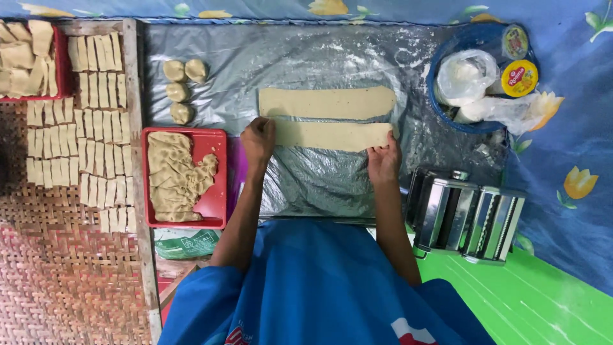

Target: Flatten dough using a manual pasta machine and fold the pieces.

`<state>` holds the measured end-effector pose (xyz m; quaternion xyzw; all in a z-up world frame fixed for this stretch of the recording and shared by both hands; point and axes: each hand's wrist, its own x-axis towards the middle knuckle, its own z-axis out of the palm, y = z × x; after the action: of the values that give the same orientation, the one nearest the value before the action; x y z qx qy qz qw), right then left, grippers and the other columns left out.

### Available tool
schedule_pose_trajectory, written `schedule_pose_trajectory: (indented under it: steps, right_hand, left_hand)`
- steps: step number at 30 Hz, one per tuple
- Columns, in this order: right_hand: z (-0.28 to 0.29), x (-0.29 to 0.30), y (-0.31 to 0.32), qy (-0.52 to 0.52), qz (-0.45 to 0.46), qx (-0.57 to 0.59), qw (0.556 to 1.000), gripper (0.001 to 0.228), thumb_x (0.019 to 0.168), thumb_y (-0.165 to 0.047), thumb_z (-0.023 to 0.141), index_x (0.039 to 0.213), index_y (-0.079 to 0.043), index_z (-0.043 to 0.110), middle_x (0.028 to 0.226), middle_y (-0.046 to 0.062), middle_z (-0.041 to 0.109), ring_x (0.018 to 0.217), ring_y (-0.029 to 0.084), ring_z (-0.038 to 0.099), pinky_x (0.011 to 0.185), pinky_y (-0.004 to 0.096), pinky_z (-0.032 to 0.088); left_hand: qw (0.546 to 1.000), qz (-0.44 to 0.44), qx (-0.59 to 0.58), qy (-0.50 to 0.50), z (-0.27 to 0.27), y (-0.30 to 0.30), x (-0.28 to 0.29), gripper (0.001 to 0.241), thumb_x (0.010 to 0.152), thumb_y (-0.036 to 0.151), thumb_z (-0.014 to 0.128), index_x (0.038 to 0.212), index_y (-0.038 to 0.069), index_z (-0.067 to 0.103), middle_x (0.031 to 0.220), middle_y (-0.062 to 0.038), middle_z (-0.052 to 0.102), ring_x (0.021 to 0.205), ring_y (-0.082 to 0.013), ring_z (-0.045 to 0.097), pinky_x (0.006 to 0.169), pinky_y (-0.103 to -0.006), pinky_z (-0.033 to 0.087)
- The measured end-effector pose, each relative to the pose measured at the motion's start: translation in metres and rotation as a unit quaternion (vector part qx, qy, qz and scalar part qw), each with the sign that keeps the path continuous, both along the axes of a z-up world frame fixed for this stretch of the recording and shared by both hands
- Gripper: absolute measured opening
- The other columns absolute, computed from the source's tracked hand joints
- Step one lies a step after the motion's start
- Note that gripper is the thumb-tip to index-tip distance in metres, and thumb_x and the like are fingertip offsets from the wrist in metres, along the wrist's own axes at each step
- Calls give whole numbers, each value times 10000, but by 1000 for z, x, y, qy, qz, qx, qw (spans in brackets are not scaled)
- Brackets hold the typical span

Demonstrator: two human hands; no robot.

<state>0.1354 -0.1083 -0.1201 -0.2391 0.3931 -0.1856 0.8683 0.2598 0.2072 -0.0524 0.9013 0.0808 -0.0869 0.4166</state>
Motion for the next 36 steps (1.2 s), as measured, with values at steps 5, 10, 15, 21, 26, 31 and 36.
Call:
schedule_pose_trajectory:
  steps: [5,10,15,21,26,31,36]
  right_hand:
    - [-4,8,-7,61,13,-46,997,339,884,-237,838,1182,-136,711,1188,147,726,1173,377,684,1081,582,543]
    - [-11,9,-20,144,56,-198,968,385,891,-235,839,1227,-108,701,1141,168,712,1124,382,699,962,589,589]
    - [-24,8,-34,241,87,-375,891,378,909,-259,842,1218,-88,708,1106,212,723,1100,408,683,807,642,620]
    - [-36,13,-36,102,-7,-417,903,255,912,12,776,1162,-38,758,1025,190,755,985,182,711,863,349,618]
    - [-21,7,-35,38,-5,-357,933,295,904,88,743,1187,4,740,1073,154,736,1014,154,692,950,216,598]
    - [-13,6,-40,107,38,-553,825,307,881,110,657,1128,-39,760,1014,213,736,968,304,736,844,342,622]
    - [39,0,-25,125,28,-656,744,295,832,128,655,1048,-31,776,956,231,739,913,383,747,762,368,626]
  left_hand:
    - [1000,17,-22,8,-20,9,0,296,887,386,686,1020,139,780,905,-150,768,923,-404,732,795,-513,575]
    - [999,33,-6,21,-23,11,1,285,862,418,707,1003,185,791,884,-105,774,905,-358,743,791,-469,593]
    - [999,37,7,17,-21,14,1,244,849,388,734,1000,206,793,878,-76,778,893,-323,750,782,-450,603]
    - [992,83,-80,-43,-4,14,-3,245,790,133,745,1031,99,773,924,-160,771,906,-344,753,807,-422,609]
    - [993,79,-84,-35,-8,17,-9,260,778,171,786,1024,92,765,917,-131,776,877,-283,765,770,-414,618]
    - [995,4,-31,-92,-10,19,-10,220,774,94,781,992,82,755,877,-162,732,830,-364,746,712,-467,610]
    - [993,-1,-34,-110,12,14,-19,199,798,44,739,997,49,745,894,-194,701,851,-413,731,743,-478,605]
